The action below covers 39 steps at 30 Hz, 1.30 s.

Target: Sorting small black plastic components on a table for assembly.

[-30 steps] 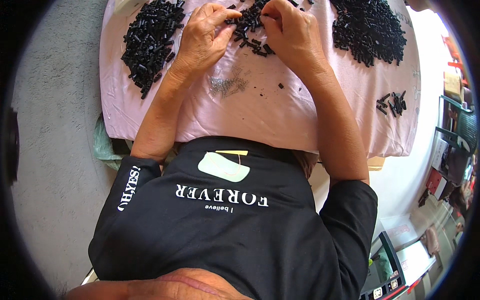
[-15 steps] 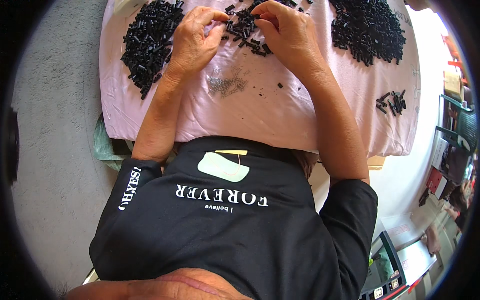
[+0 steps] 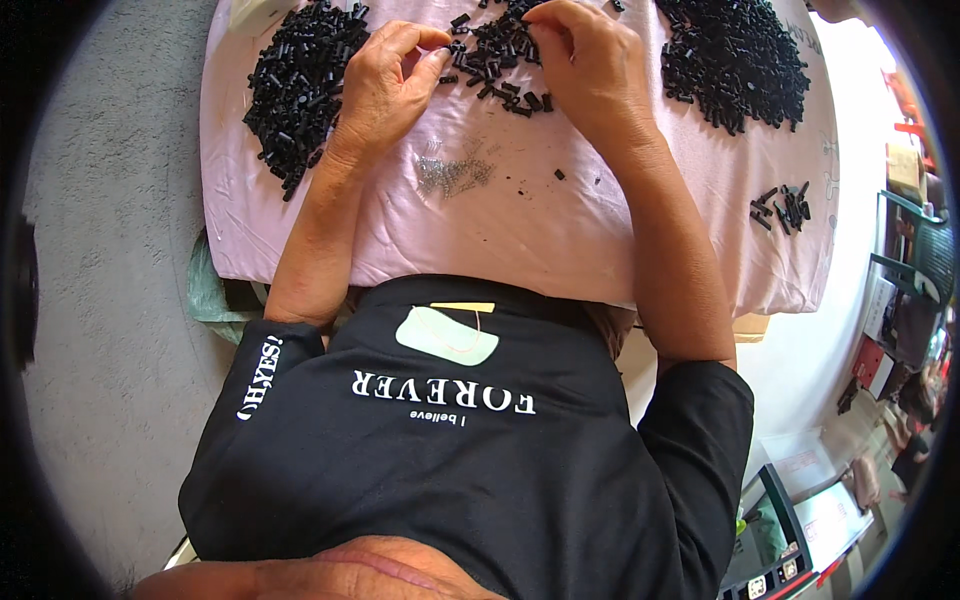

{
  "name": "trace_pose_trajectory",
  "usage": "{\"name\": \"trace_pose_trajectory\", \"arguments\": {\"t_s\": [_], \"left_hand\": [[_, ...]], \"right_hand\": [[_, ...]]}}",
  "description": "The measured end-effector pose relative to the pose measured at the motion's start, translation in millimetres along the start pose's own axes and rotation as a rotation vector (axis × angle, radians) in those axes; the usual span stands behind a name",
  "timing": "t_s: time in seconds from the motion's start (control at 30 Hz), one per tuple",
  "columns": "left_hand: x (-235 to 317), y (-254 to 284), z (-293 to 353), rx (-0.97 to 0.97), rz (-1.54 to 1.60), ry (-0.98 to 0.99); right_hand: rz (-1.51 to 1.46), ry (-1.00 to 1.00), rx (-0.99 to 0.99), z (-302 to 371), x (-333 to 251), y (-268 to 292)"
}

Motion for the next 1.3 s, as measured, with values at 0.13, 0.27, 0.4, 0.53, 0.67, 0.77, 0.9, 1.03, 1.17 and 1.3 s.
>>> {"name": "trace_pose_trajectory", "arguments": {"t_s": [0.13,0.27,0.4,0.53,0.67,0.77,0.9,1.03,1.17,1.3], "left_hand": [[-2.6,-1.7,-2.9,0.02,-0.028,-0.003],[1.7,2.3,-15.3,0.132,0.012,-0.076],[2.3,-2.4,-35.2,0.085,-0.068,-0.076],[-3.4,-10.6,-44.7,0.025,-0.17,-0.088],[-15.8,-17.6,-49.5,-0.092,-0.136,0.024],[-7.1,-15.1,-52.3,-0.172,-0.078,0.122],[-11.0,-19.2,-50.4,-0.23,-0.046,0.143],[-11.7,-23.5,-47.9,-0.228,-0.094,0.086],[-6.3,-23.8,-44.5,-0.263,-0.089,0.049],[0.6,-23.2,-39.3,-0.154,-0.147,-0.09]], "right_hand": [[0.115,-0.021,0.138,-2.6,6.5,14.8],[0.095,0.083,0.149,-2.5,3.2,15.5],[0.165,0.125,0.038,-1.8,-6.1,6.9],[0.152,0.093,-0.011,-1.3,-13.4,2.4],[0.159,0.222,-0.018,0.1,-24.8,-2.2],[0.177,0.228,-0.073,4.9,-25.5,-9.9],[0.244,0.216,-0.053,9.6,-22.6,-17.9],[0.239,0.236,-0.064,10.1,-23.5,-17.8],[0.222,0.222,-0.099,11.1,-27.1,-18.3],[0.202,0.227,-0.087,12.5,-28.5,-17.9]]}}
Point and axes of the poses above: each hand's wrist, its own z-axis away from the middle knuckle, its own y-axis out of the back of the hand, x = y × z, the point moved 9 cm from there along -z, towards the middle knuckle, and after that the axes turned 8 degrees about -z, right-handed, at the moved point
